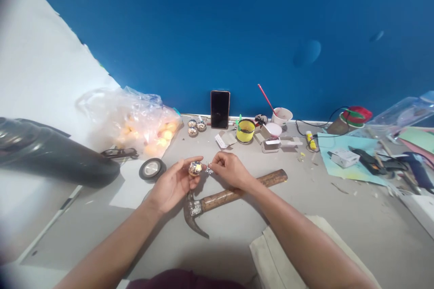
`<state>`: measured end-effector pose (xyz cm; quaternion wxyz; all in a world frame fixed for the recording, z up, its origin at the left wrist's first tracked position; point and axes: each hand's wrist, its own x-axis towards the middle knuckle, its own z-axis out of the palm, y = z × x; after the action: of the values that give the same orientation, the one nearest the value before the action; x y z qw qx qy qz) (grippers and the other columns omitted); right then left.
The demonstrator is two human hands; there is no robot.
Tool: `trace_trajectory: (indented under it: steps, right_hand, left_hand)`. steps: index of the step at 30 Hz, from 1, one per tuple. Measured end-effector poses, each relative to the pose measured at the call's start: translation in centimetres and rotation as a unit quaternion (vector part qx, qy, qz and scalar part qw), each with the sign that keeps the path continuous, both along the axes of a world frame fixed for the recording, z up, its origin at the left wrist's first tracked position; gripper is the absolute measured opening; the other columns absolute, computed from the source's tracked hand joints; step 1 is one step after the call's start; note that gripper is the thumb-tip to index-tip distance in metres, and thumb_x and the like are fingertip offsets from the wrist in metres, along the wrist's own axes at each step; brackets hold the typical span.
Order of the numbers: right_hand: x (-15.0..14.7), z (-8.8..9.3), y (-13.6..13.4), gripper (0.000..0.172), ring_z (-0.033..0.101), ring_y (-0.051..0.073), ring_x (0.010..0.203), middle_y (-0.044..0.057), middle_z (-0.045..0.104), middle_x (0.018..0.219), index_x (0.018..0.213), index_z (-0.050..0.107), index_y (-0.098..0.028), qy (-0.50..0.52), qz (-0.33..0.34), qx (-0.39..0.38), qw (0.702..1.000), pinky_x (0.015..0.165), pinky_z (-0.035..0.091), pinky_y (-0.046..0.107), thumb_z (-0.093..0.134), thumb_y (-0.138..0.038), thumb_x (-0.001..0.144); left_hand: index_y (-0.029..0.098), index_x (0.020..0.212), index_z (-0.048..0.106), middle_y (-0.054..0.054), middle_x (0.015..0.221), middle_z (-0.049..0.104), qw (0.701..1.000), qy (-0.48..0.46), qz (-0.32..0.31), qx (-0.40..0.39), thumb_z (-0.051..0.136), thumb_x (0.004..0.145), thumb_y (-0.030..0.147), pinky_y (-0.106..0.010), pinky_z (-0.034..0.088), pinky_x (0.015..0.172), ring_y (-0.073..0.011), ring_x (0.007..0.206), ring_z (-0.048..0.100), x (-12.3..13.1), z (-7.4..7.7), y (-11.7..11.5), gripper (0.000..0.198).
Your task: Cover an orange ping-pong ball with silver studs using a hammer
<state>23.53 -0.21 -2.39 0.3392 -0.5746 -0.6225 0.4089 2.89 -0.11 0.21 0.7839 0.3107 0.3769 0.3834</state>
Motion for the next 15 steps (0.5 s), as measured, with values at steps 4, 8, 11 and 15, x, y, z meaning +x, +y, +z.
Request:
trace_trajectory:
  steps: [4, 8, 11, 15]
  right_hand:
    - [-0.3, -0.3, -0.2, 0.013, 0.057, 0.015, 0.067, 0.001, 0.067, 0.073, 0.078, 0.062, -0.019, -0.123, 0.006, 0.049, 0.991, 0.064, 0.037, 0.026, 0.061, -0.027, 0.087]
    - [-0.6, 0.8, -1.0, 0.013, 0.056, 0.016, 0.068, 0.002, 0.069, 0.076, 0.081, 0.065, -0.019, -0.215, 0.061, 0.065, 0.972, 0.064, 0.032, 0.027, 0.061, -0.027, 0.089]
    - [-0.9, 2.0, -1.9, 0.018, 0.056, 0.015, 0.067, -0.001, 0.069, 0.078, 0.079, 0.065, -0.021, -0.218, 0.197, 0.041, 0.955, 0.06, 0.03, 0.026, 0.075, -0.037, 0.08]
    - [-1.8, 2.4, -3.1, 0.045, 0.06, 0.022, 0.08, 0.002, 0.069, 0.086, 0.09, 0.066, -0.022, -0.294, 0.302, 0.069, 0.904, 0.059, 0.024, 0.028, 0.089, -0.05, 0.063]
  left_hand:
    - [0.014, 0.11, 0.073, -0.009, 0.094, 0.073, 0.995, 0.078, 0.012, 0.061, 0.08, 0.077, 0.034, -0.023, 0.038, 0.054, -0.009, 0.06, 0.053, 0.0, -0.4, 0.0, 0.039]
    - [0.018, 0.112, 0.071, -0.005, 0.096, 0.07, 0.971, 0.173, 0.071, 0.147, 0.08, 0.076, 0.031, -0.024, 0.042, 0.06, -0.0088, 0.065, 0.052, -0.2, -0.7, 0.0, 0.039]
    - [0.021, 0.118, 0.068, 0.001, 0.088, 0.064, 0.969, 0.157, 0.087, 0.172, 0.083, 0.07, 0.025, -0.024, 0.045, 0.066, -0.0097, 0.069, 0.055, -0.4, -0.7, 0.3, 0.051]
    - [0.02, 0.119, 0.066, 0.0, 0.091, 0.066, 0.96, 0.181, 0.091, 0.193, 0.08, 0.066, 0.019, -0.023, 0.043, 0.06, -0.0084, 0.063, 0.052, -0.5, -0.9, 0.8, 0.055]
